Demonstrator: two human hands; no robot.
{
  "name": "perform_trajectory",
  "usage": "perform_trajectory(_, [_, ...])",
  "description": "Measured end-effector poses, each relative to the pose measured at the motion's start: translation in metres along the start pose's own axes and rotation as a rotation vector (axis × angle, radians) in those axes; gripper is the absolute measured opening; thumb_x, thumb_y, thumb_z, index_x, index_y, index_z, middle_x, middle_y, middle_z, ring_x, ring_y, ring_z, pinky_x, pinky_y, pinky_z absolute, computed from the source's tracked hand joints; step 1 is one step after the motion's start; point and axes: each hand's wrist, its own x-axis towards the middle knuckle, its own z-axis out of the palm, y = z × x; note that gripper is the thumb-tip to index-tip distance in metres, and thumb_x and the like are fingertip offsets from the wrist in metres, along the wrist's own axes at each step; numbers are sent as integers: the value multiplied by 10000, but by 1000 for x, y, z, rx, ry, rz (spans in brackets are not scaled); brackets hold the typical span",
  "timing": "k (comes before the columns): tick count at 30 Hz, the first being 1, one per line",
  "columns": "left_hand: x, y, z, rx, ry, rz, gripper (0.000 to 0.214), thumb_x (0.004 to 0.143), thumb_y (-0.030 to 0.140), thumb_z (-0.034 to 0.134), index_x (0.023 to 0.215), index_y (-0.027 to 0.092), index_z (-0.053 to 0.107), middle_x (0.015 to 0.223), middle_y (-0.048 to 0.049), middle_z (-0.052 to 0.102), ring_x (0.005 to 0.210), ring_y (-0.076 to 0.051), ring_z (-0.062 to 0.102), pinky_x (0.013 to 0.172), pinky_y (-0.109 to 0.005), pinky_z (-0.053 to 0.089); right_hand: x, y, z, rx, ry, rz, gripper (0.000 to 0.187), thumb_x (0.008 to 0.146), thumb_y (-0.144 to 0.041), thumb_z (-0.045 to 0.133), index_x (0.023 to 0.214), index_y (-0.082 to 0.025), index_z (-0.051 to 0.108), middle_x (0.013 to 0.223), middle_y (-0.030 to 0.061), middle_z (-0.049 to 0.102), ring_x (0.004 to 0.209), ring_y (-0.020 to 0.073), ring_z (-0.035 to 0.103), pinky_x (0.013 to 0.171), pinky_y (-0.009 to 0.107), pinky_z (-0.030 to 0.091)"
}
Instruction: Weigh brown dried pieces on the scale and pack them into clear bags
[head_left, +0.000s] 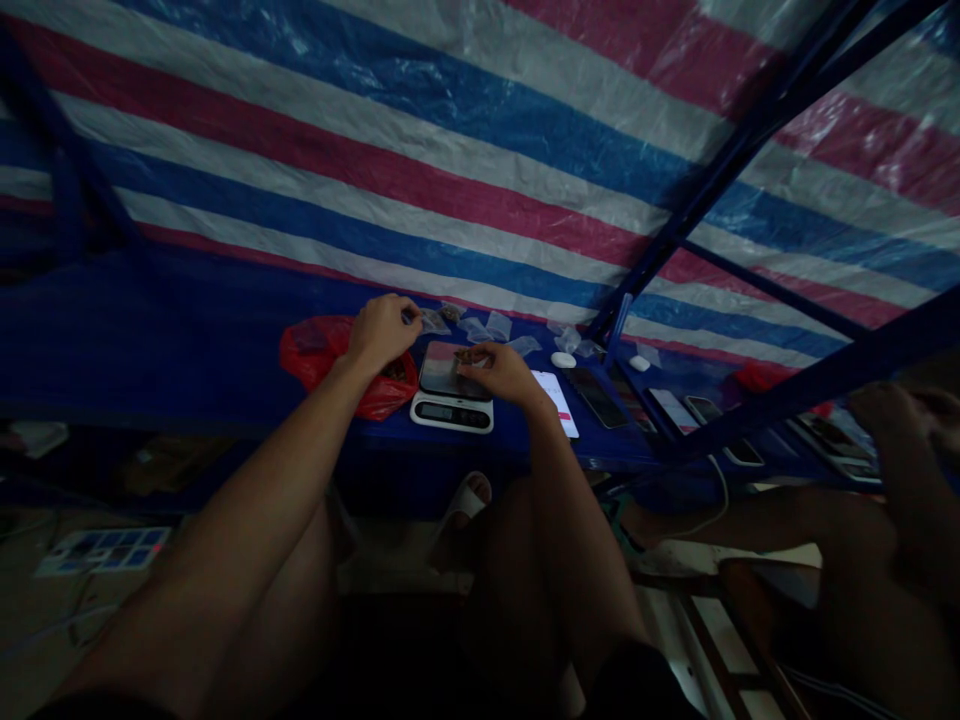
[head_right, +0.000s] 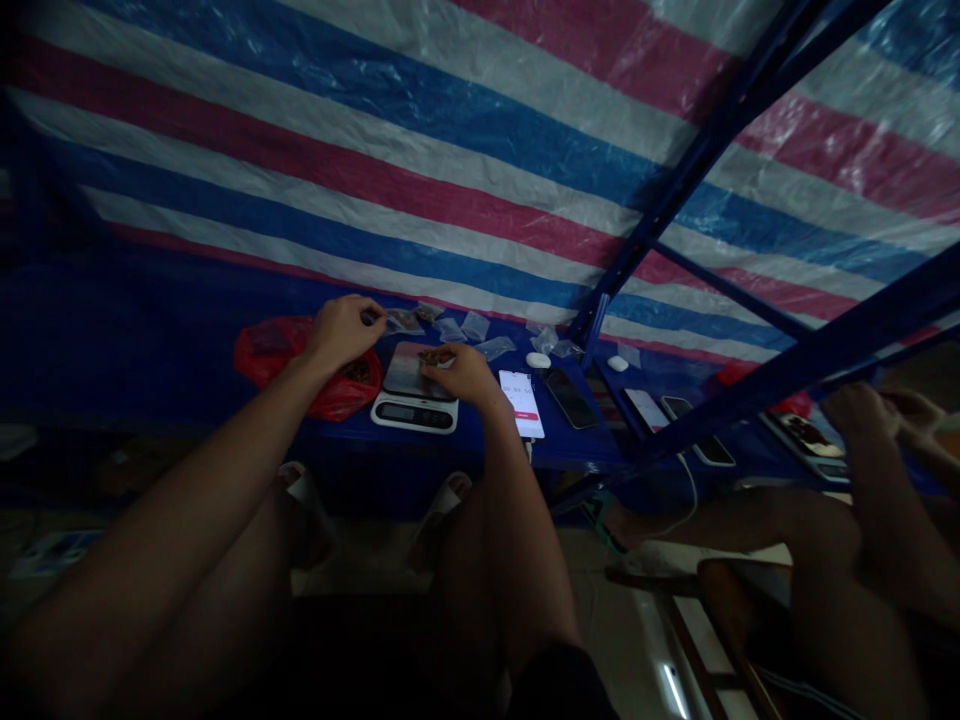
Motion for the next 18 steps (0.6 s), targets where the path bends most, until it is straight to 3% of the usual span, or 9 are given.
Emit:
perform_trajectory(5, [-13, 17, -2, -37, -39, 93, 232, 915, 190, 662, 1083, 199, 823, 1137, -89, 844, 1021, -260, 775, 943, -351, 592, 1, -4, 2, 31, 4, -11, 231, 877, -272, 857, 1074, -160, 811, 1070, 96, 837, 996, 235, 777, 952, 385, 586])
perform_trajectory(10, [-22, 31, -7, -19, -45, 47, 173, 914, 217, 702, 1052, 242, 803, 1087, -68, 849, 1018, -298, 781, 872, -380, 599, 1, -4, 3, 22, 44, -22, 255, 865, -299, 858, 1075, -167, 797, 1049, 95, 829, 981, 247, 771, 930, 402, 589])
perform_trajectory(18, [-27, 48, -10, -103, -63, 80, 185, 939, 179, 665, 1064, 204, 800, 1097, -92, 846, 1032, -286, 785, 917, -367, 583, 4, -3, 5, 66, 91, -61, 223, 907, -340, 798, 1067, -185, 800, 1087, 108, 841, 994, 262, 781, 943, 410, 596])
